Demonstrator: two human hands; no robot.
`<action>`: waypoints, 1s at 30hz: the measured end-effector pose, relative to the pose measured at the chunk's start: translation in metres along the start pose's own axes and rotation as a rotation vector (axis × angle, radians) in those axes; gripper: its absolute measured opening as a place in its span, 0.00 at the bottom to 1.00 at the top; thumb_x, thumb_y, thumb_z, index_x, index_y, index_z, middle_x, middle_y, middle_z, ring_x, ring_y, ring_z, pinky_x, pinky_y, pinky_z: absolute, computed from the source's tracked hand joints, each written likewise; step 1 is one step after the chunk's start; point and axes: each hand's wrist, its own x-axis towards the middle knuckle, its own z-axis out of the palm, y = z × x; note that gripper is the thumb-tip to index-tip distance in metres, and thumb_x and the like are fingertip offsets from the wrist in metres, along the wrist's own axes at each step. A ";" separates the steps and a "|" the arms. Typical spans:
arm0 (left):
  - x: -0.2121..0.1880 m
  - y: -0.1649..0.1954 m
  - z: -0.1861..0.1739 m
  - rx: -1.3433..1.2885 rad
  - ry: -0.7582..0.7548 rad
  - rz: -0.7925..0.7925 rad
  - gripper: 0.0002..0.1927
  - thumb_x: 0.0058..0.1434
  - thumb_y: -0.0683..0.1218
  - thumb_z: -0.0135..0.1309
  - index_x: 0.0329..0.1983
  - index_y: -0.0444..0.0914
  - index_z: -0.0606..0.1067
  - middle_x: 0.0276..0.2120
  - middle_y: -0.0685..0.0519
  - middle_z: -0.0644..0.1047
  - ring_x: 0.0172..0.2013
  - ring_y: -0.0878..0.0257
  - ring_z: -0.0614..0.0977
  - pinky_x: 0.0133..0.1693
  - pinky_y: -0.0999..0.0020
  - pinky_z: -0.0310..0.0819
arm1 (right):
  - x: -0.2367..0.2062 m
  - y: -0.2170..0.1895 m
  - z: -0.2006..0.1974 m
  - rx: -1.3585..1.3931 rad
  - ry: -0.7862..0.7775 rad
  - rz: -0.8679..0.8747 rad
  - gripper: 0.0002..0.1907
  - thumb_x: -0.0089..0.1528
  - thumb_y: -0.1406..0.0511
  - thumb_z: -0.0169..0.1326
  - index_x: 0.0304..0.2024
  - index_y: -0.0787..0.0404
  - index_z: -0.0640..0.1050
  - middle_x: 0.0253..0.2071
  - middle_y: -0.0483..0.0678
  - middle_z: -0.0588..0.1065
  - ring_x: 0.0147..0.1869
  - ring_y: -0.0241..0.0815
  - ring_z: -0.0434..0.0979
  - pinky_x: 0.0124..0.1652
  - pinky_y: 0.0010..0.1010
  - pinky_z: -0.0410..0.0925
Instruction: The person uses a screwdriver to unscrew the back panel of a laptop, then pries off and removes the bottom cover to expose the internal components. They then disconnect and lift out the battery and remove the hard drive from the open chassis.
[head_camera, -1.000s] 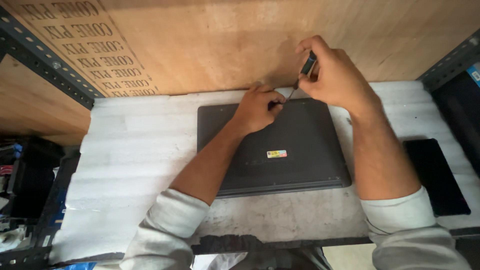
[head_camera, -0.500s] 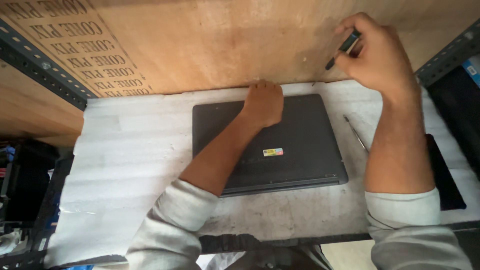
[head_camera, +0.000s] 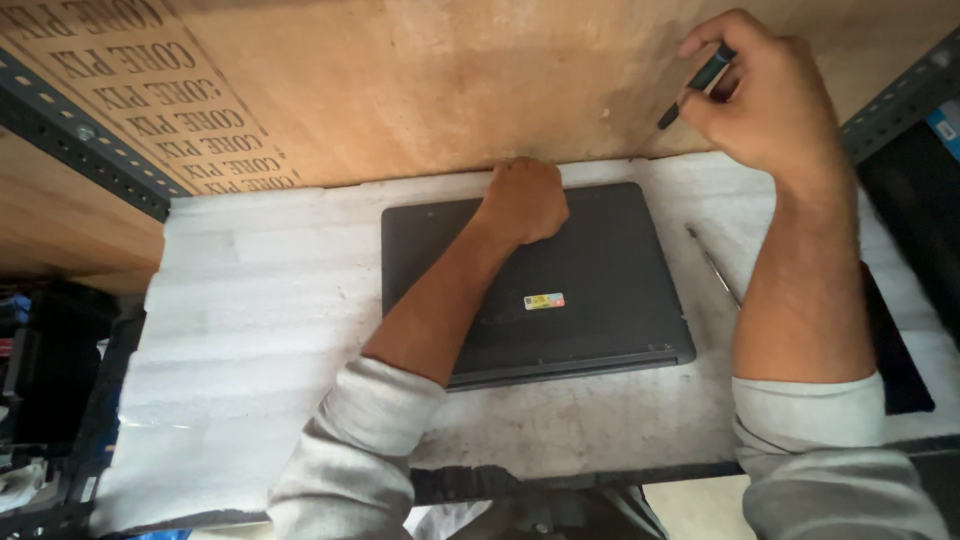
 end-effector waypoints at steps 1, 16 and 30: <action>-0.001 0.001 -0.003 -0.004 0.018 0.004 0.18 0.56 0.50 0.51 0.41 0.31 0.79 0.42 0.35 0.80 0.47 0.40 0.81 0.50 0.45 0.72 | 0.000 0.001 0.000 0.005 -0.004 0.013 0.14 0.64 0.73 0.62 0.52 0.65 0.77 0.30 0.46 0.78 0.34 0.30 0.78 0.33 0.24 0.67; -0.002 0.003 -0.008 -0.011 0.269 0.131 0.11 0.55 0.43 0.52 0.36 0.34 0.80 0.36 0.39 0.80 0.41 0.41 0.82 0.40 0.46 0.76 | 0.001 -0.016 -0.008 -0.030 0.002 -0.012 0.16 0.62 0.74 0.61 0.52 0.65 0.77 0.31 0.47 0.77 0.31 0.34 0.78 0.31 0.25 0.67; -0.007 0.007 -0.003 0.209 0.235 0.086 0.08 0.59 0.44 0.52 0.31 0.37 0.80 0.31 0.46 0.80 0.37 0.49 0.84 0.37 0.52 0.79 | -0.001 0.002 -0.007 -0.013 -0.012 -0.096 0.15 0.64 0.76 0.60 0.52 0.66 0.76 0.35 0.45 0.80 0.35 0.30 0.79 0.37 0.23 0.69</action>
